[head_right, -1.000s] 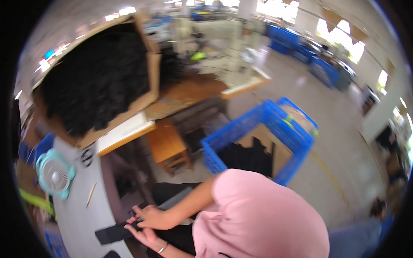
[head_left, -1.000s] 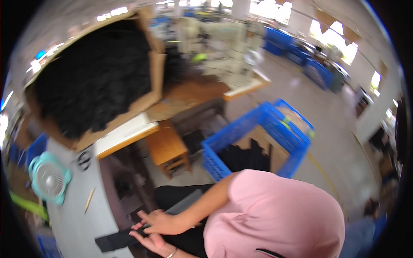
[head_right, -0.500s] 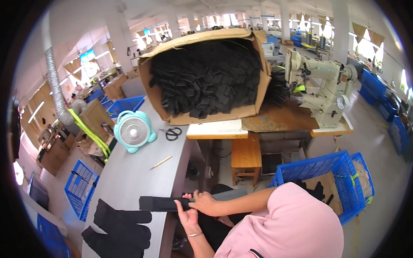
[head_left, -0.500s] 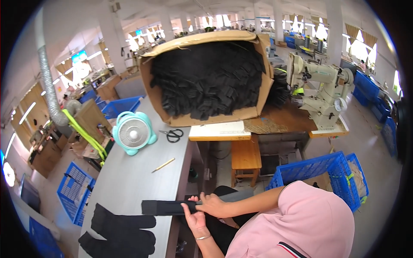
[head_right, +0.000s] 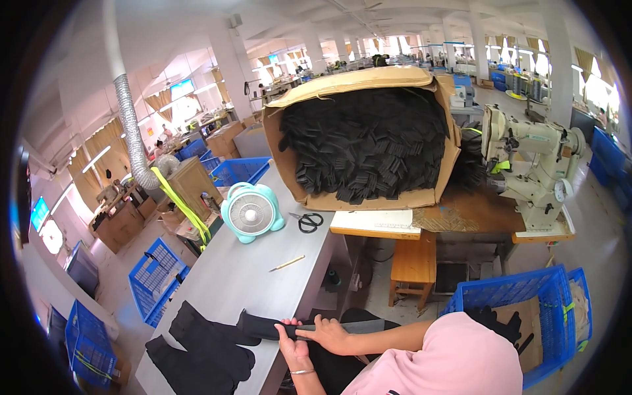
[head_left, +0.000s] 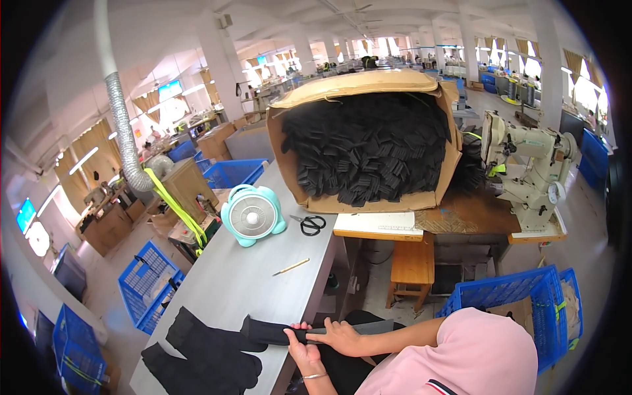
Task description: The recorder is manually assembling fabric components by inserting stiffening strips into fabric sleeves and using a small tool to tuck the edges.
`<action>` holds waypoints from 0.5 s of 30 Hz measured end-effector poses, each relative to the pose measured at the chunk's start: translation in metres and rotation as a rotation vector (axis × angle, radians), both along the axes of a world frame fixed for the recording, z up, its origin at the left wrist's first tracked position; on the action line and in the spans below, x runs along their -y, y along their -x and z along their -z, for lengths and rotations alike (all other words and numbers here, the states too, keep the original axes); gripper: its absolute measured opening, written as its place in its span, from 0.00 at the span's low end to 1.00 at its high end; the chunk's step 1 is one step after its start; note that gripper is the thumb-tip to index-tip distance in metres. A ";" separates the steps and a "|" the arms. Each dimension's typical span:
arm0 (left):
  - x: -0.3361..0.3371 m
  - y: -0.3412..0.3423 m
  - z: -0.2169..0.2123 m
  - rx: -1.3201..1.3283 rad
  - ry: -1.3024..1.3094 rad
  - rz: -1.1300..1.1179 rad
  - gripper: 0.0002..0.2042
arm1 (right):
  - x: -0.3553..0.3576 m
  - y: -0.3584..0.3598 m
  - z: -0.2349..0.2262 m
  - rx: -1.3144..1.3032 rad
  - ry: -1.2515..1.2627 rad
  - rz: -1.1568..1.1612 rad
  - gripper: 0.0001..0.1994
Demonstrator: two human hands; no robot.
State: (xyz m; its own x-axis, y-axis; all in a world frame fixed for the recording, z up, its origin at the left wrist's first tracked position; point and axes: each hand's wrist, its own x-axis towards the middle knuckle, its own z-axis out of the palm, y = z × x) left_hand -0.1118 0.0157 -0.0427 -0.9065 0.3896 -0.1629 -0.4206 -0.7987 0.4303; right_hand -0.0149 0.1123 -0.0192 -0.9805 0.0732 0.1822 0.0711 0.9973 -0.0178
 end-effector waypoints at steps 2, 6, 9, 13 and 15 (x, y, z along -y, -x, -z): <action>0.001 -0.007 -0.006 0.020 0.088 -0.025 0.15 | 0.007 0.010 0.002 -0.131 -0.006 -0.026 0.21; -0.001 -0.015 -0.023 -0.119 0.113 -0.005 0.15 | 0.016 0.038 -0.007 -0.167 0.000 -0.072 0.08; 0.003 -0.002 -0.041 -0.100 0.094 0.073 0.16 | 0.010 0.045 -0.022 -0.248 0.123 -0.093 0.08; 0.006 0.017 -0.059 -0.063 0.147 -0.120 0.15 | 0.003 0.035 -0.034 -0.259 0.107 -0.121 0.12; -0.003 0.010 -0.055 -0.129 0.125 -0.091 0.14 | 0.004 0.037 -0.036 -0.176 0.163 -0.122 0.11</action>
State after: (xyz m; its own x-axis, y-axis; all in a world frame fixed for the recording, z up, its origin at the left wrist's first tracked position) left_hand -0.1215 0.0192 0.0127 -0.9535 0.2893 -0.0850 -0.2841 -0.7677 0.5744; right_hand -0.0518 0.1080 0.0167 -0.9381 -0.0018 0.3464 -0.0683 0.9813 -0.1800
